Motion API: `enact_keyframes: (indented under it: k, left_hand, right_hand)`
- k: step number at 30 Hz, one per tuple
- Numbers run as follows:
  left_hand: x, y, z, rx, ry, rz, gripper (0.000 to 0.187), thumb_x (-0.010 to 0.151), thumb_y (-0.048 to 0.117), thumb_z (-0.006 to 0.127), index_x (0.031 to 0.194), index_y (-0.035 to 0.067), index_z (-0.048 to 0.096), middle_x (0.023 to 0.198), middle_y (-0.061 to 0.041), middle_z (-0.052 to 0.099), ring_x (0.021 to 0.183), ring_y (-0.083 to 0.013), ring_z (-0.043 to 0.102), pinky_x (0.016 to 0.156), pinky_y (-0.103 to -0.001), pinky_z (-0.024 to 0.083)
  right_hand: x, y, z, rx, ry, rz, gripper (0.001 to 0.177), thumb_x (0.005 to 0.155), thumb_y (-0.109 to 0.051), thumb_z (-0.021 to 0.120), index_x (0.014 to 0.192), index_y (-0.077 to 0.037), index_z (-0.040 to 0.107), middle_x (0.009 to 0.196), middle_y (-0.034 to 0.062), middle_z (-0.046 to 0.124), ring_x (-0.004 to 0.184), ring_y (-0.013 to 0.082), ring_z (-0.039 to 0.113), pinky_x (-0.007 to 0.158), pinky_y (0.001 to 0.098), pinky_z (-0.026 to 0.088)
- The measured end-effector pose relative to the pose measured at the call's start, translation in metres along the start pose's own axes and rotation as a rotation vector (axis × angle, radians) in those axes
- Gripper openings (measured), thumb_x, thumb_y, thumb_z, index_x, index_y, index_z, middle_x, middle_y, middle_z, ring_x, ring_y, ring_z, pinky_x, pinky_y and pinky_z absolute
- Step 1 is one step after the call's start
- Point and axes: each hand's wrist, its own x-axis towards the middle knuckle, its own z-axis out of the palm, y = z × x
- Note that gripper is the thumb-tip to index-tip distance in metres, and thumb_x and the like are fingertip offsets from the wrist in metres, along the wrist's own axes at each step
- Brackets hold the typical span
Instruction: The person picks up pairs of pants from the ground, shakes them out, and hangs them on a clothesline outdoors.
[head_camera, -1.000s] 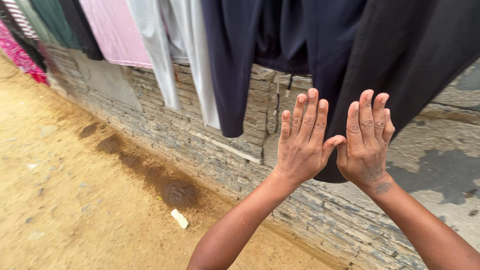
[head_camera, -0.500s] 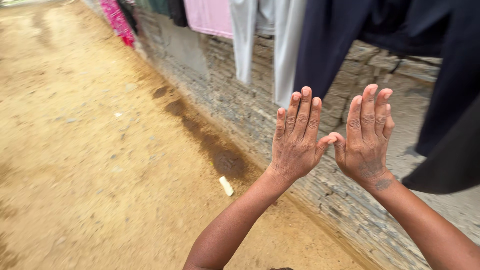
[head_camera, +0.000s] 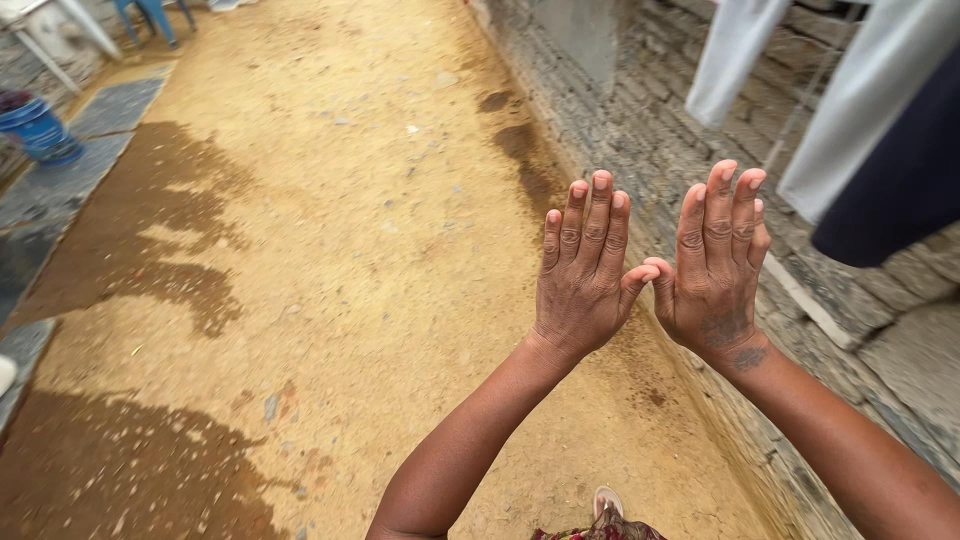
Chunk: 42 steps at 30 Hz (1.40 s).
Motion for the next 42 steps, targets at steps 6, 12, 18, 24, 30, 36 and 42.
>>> enact_keyframes:
  k: [6,12,18,24,30,36,42]
  left_hand:
    - [-0.014,-0.055,0.001,0.159,-0.07,-0.15,0.078,0.11,0.057,0.026,0.166,0.003,0.014,0.174,-0.017,0.009,0.164,-0.0306,0.004,0.133,-0.051,-0.004]
    - [-0.01,-0.115,0.025,0.255,-0.023,-0.262,0.079,0.11,0.057,0.025,0.166,0.003,0.013,0.175,-0.016,0.007,0.164,-0.0301,0.002,0.133,-0.051,-0.004]
    - [-0.001,-0.17,0.046,0.346,-0.057,-0.372,0.079,0.11,0.058,0.026,0.166,0.004,0.011,0.175,-0.016,0.006,0.164,-0.0293,0.002,0.133,-0.051,-0.005]
    - [0.005,-0.204,0.07,0.398,-0.031,-0.451,0.078,0.111,0.058,0.025,0.167,0.005,0.01,0.175,-0.015,0.005,0.165,-0.0292,0.001,0.134,-0.051,-0.006]
    - [0.009,-0.226,0.082,0.473,-0.108,-0.552,0.08,0.11,0.059,0.026,0.166,0.005,0.011,0.175,-0.015,0.006,0.164,-0.0291,0.002,0.134,-0.051,-0.005]
    - [0.007,-0.242,0.081,0.526,-0.107,-0.607,0.079,0.11,0.058,0.028,0.166,0.005,0.011,0.175,-0.016,0.006,0.164,-0.0296,0.002,0.133,-0.052,-0.005]
    - [-0.005,-0.261,0.057,0.594,-0.152,-0.708,0.079,0.11,0.056,0.032,0.166,0.003,0.016,0.174,-0.016,0.008,0.164,-0.0302,0.004,0.133,-0.051,-0.003]
  right_hand:
    - [0.032,-0.017,0.068,0.153,-0.02,-0.082,0.077,0.113,-0.047,0.032,0.161,0.012,0.025,0.169,0.0327,0.015,0.159,0.0474,0.005,0.129,0.0577,0.006]
    - [0.07,-0.022,0.15,0.29,-0.066,-0.182,0.075,0.113,-0.044,0.032,0.161,0.012,0.023,0.169,0.0338,0.015,0.158,0.049,0.006,0.129,0.0579,0.006]
    - [0.107,-0.026,0.219,0.421,-0.096,-0.255,0.071,0.114,-0.041,0.031,0.161,0.012,0.023,0.169,0.0331,0.014,0.159,0.0483,0.006,0.129,0.0562,0.007]
    - [0.132,-0.023,0.274,0.492,-0.123,-0.307,0.072,0.114,-0.043,0.029,0.163,0.01,0.022,0.169,0.0318,0.013,0.159,0.0476,0.005,0.129,0.0569,0.007]
    - [0.147,-0.021,0.312,0.552,-0.184,-0.338,0.074,0.114,-0.046,0.027,0.163,0.01,0.022,0.17,0.0312,0.013,0.16,0.0459,0.005,0.131,0.0568,0.006]
    - [0.157,-0.036,0.337,0.633,-0.21,-0.367,0.073,0.114,-0.043,0.027,0.162,0.012,0.023,0.17,0.0323,0.014,0.158,0.0489,0.004,0.129,0.0583,0.005]
    - [0.169,-0.076,0.354,0.765,-0.219,-0.398,0.073,0.115,-0.043,0.031,0.161,0.014,0.024,0.169,0.0341,0.014,0.158,0.0505,0.006,0.129,0.0587,0.006]
